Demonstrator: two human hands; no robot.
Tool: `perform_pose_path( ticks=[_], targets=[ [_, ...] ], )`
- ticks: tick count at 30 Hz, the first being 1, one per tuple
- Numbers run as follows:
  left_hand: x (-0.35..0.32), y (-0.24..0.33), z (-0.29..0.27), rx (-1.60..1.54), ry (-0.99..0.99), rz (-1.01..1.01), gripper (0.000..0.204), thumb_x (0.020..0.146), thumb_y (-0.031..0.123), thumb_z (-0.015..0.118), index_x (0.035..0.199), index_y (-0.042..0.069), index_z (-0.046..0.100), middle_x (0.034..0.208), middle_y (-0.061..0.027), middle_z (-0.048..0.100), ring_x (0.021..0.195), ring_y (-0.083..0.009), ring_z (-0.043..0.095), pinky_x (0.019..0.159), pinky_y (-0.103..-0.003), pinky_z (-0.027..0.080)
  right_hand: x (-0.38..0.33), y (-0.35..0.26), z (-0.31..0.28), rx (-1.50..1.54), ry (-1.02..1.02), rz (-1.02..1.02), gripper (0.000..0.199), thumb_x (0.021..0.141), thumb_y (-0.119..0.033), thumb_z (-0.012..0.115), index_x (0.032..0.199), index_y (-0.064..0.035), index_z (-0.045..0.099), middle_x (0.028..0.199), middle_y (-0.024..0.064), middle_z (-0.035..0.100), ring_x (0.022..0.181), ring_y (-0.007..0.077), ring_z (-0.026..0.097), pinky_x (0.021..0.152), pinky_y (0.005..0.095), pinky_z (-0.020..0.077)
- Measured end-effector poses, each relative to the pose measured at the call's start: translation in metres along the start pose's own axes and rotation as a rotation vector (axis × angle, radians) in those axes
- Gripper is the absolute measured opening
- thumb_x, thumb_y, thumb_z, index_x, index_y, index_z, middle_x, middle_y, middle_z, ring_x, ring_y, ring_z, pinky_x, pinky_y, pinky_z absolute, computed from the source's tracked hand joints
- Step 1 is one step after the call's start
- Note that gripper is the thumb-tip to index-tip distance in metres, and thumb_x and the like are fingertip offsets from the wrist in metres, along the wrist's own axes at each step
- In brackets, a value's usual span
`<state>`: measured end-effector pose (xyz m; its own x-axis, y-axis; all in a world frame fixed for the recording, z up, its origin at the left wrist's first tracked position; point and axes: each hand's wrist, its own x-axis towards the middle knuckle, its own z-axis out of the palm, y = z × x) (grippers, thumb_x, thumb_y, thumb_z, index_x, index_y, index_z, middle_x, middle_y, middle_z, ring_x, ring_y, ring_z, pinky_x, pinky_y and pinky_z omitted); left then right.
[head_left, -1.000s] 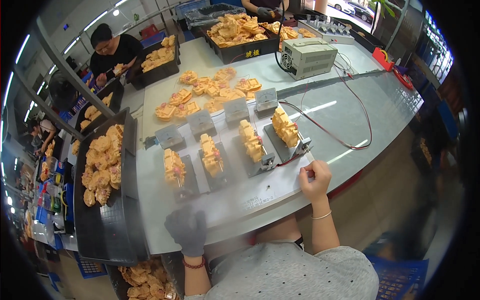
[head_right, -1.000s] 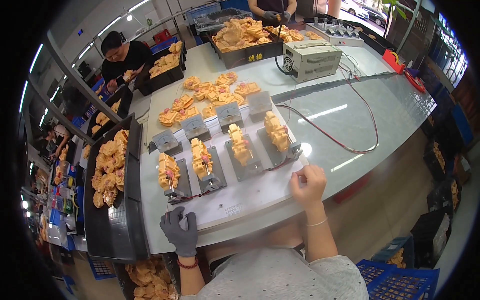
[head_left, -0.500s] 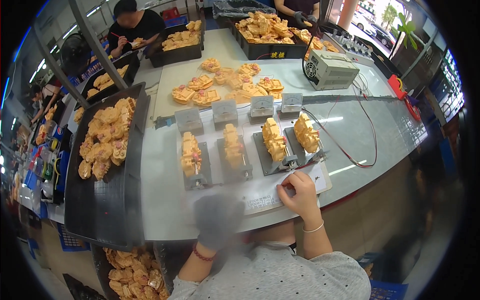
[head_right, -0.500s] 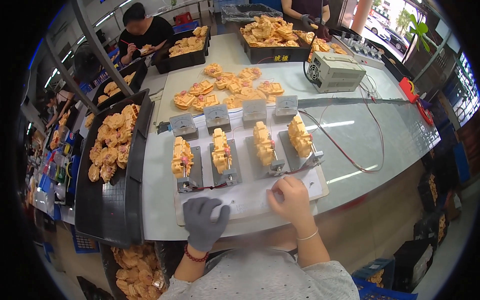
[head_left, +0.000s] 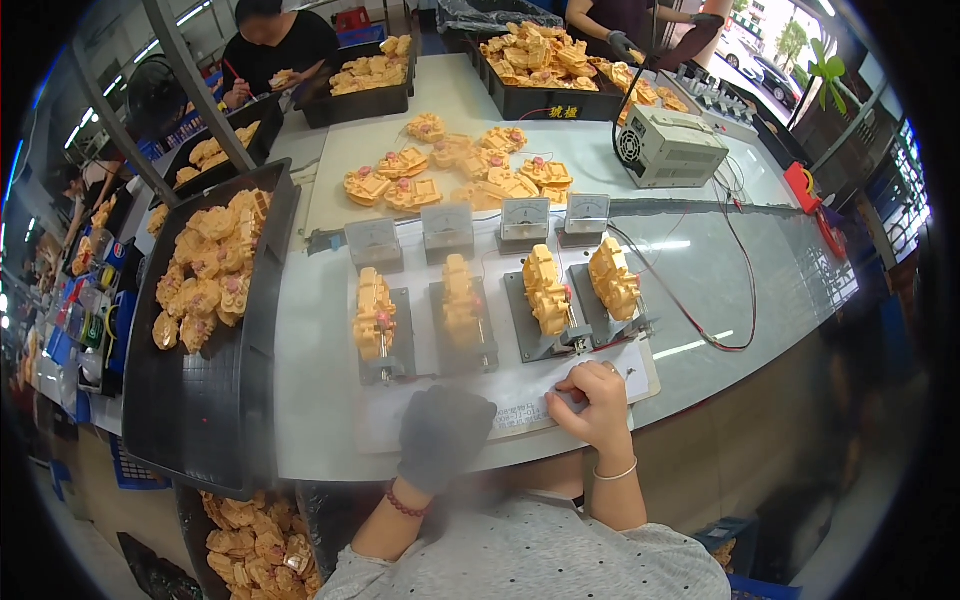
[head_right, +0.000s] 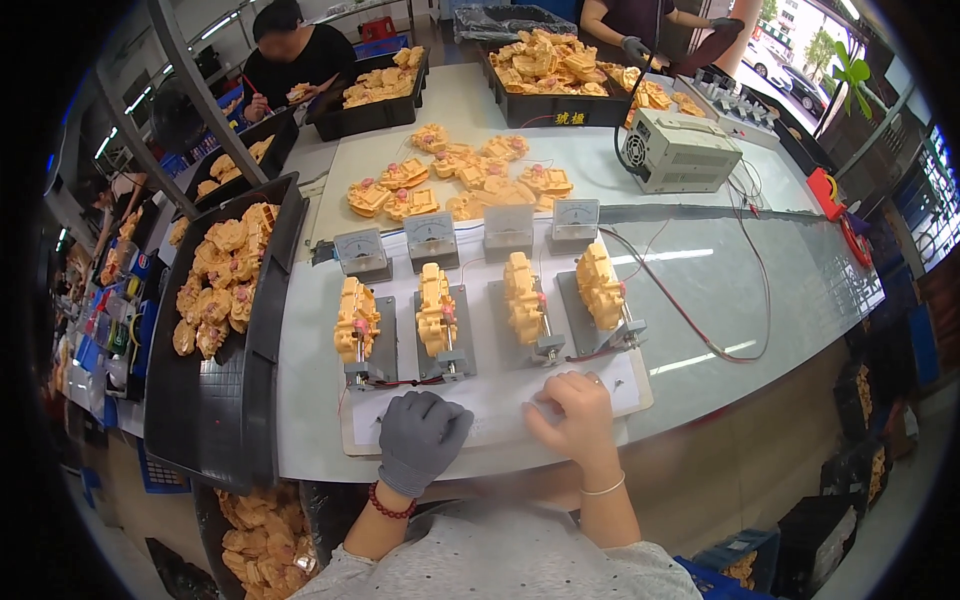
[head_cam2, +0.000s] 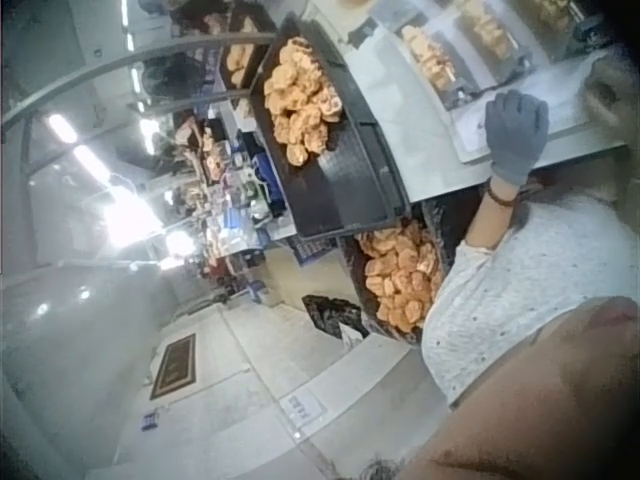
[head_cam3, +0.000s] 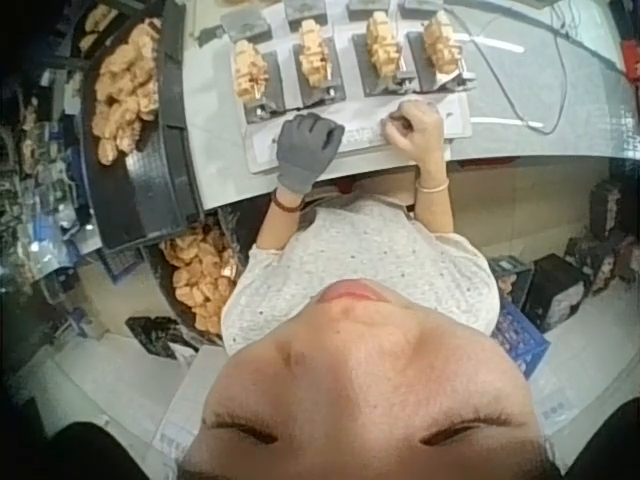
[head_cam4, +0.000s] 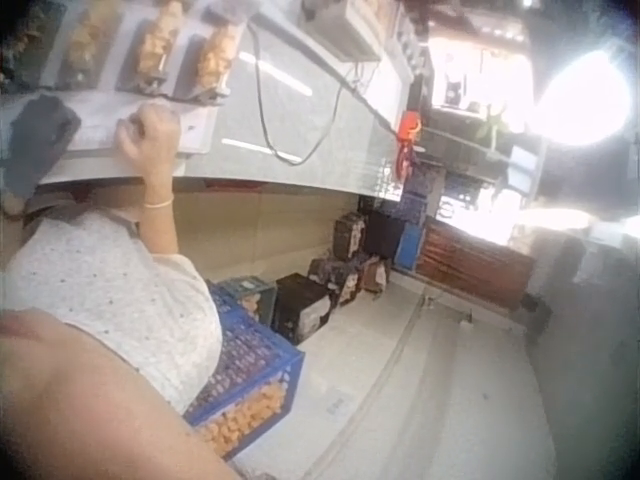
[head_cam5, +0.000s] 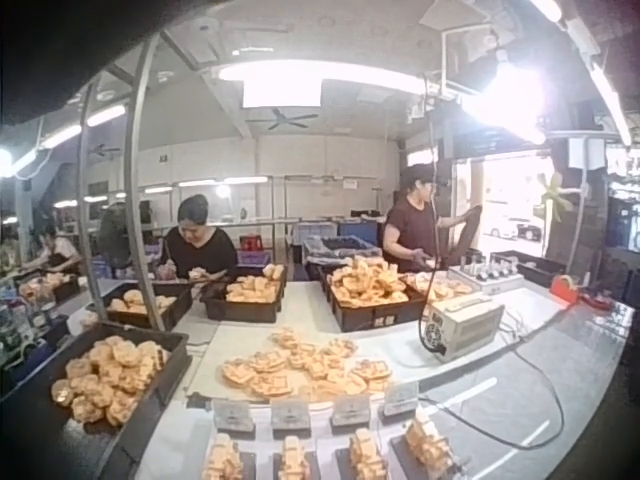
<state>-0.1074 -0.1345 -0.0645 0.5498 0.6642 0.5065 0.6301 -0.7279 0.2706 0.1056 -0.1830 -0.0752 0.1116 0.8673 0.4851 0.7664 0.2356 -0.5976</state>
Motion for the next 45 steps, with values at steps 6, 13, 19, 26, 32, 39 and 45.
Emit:
perform_pose_path(
  ticks=[6, 13, 19, 26, 32, 39, 45],
  targets=[
    [0.002, 0.0, -0.001, -0.041, 0.022, -0.002, 0.011, 0.069, 0.013, 0.071, 0.069, 0.01, 0.06, 0.068, -0.0048, 0.057, 0.063, -0.0237, 0.053, 0.058, -0.036, 0.043, 0.0, -0.001, -0.003, 0.039, -0.037, 0.072, 0.017, 0.062, -0.011, 0.07, 0.062, -0.0039, 0.055, 0.054, 0.0043, 0.049, 0.049, 0.0168, 0.046, 0.051, 0.0288, 0.0342],
    [0.001, -0.012, -0.008, -0.292, -0.024, -0.045, 0.015, 0.074, 0.019, 0.07, 0.078, 0.006, 0.065, 0.075, -0.0089, 0.061, 0.07, -0.026, 0.059, 0.062, -0.037, 0.048, 0.007, 0.005, -0.022, 0.305, -0.239, 0.225, 0.015, 0.073, -0.002, 0.068, 0.084, 0.0005, 0.059, 0.067, 0.0024, 0.055, 0.061, 0.0091, 0.05, 0.057, 0.0228, 0.0414],
    [0.001, -0.021, -0.006, -0.317, -0.113, -0.036, 0.02, 0.076, 0.023, 0.07, 0.082, 0.004, 0.066, 0.079, -0.0098, 0.063, 0.067, -0.0224, 0.061, 0.063, -0.033, 0.049, 0.003, 0.009, -0.022, 0.291, -0.266, 0.247, 0.018, 0.075, -0.003, 0.072, 0.087, 0.0002, 0.059, 0.071, 0.0024, 0.057, 0.064, 0.0091, 0.052, 0.058, 0.0229, 0.0425],
    [0.002, -0.022, -0.007, -0.356, -0.13, -0.067, 0.022, 0.076, 0.024, 0.071, 0.085, 0.004, 0.066, 0.079, -0.0098, 0.063, 0.067, -0.0213, 0.062, 0.062, -0.032, 0.05, 0.003, 0.009, -0.023, 0.321, -0.256, 0.285, 0.018, 0.073, -0.003, 0.073, 0.085, 0.0006, 0.06, 0.071, 0.003, 0.057, 0.063, 0.0091, 0.052, 0.057, 0.0226, 0.0423],
    [0.0, -0.022, -0.004, -0.372, -0.136, -0.111, 0.021, 0.075, 0.022, 0.071, 0.084, 0.004, 0.065, 0.079, -0.0096, 0.063, 0.065, -0.0208, 0.061, 0.061, -0.032, 0.049, 0.007, 0.007, -0.02, 0.307, -0.238, 0.265, 0.018, 0.072, -0.001, 0.073, 0.084, 0.0008, 0.06, 0.07, 0.004, 0.057, 0.061, 0.0096, 0.052, 0.055, 0.0224, 0.0416],
    [0.005, -0.015, -0.003, -0.321, -0.089, -0.117, 0.021, 0.075, 0.02, 0.072, 0.086, 0.004, 0.063, 0.077, -0.0097, 0.062, 0.065, -0.0211, 0.061, 0.061, -0.032, 0.049, 0.006, 0.0, -0.015, 0.263, -0.159, 0.318, 0.018, 0.072, -0.001, 0.073, 0.083, 0.0007, 0.059, 0.07, 0.0035, 0.057, 0.061, 0.0095, 0.051, 0.055, 0.0227, 0.0414],
    [-0.028, -0.042, -0.036, -0.29, -0.003, -0.221, 0.021, 0.07, 0.015, 0.076, 0.08, 0.002, 0.062, 0.075, -0.0107, 0.062, 0.068, -0.0223, 0.061, 0.061, -0.033, 0.049, -0.012, 0.028, -0.046, 0.014, 0.207, 0.223, 0.018, 0.069, -0.006, 0.073, 0.081, -0.0016, 0.059, 0.07, 0.0019, 0.053, 0.061, 0.0095, 0.048, 0.055, 0.023, 0.0372]
  ],
)
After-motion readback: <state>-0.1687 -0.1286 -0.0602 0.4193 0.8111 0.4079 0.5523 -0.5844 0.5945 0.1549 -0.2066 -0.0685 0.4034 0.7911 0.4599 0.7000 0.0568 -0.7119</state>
